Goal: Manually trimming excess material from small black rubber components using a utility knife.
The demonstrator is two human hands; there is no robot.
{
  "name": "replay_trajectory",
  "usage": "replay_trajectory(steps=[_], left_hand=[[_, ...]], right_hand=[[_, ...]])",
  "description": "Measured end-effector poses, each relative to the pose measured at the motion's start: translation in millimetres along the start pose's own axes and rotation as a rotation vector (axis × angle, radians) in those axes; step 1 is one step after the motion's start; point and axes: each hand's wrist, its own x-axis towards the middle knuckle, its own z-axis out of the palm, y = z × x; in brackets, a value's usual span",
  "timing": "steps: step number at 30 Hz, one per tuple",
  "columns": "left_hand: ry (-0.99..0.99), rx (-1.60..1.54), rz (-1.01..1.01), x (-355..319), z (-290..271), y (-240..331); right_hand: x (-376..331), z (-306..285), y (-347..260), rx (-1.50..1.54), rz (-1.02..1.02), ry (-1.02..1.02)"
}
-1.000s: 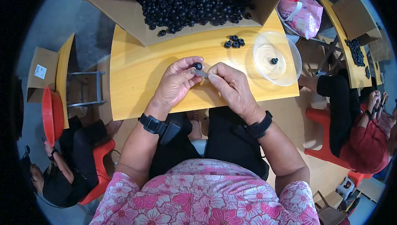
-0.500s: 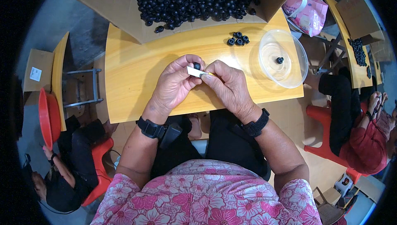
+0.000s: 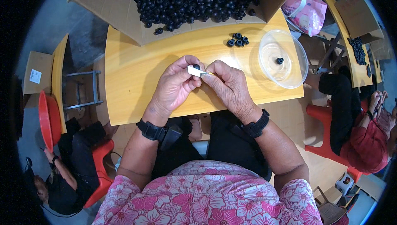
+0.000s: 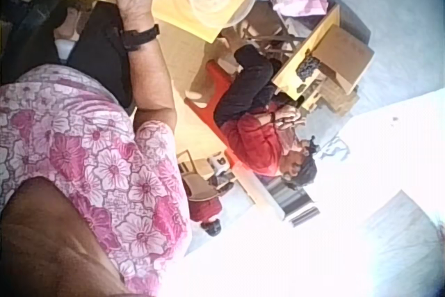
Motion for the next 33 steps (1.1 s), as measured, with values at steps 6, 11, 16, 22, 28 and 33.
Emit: replay_trajectory(steps=[6,11,16,22,28,33], left_hand=[[0.011,0.008,0.005,-1.0,1.5,0.9],[0.013,-0.010,0.009,-0.2,1.9,0.1],[0.009,-0.028,0.008,0.0,-0.3,-0.2],[0.005,-0.002,0.015,0.6,-1.3,-0.2],[0.010,-0.008,0.020,-1.8,-1.0,-2.0],[0.052,0.017,0.035,-0.7,3.7,-1.4]], right_hand=[[0.2,-0.6,0.8,-0.006,-0.016,-0.005],[0.0,-0.7,-0.3,-0.013,-0.005,-0.006],[0.7,-0.4,-1.8,-0.010,-0.012,-0.010],[1.4,-1.6,1.1,0.030,-0.015,-0.022],[3.5,-0.3,-0.5,0.114,0.015,0.016],[2.6,-6.4,0.1,0.256,0.137,0.036]])
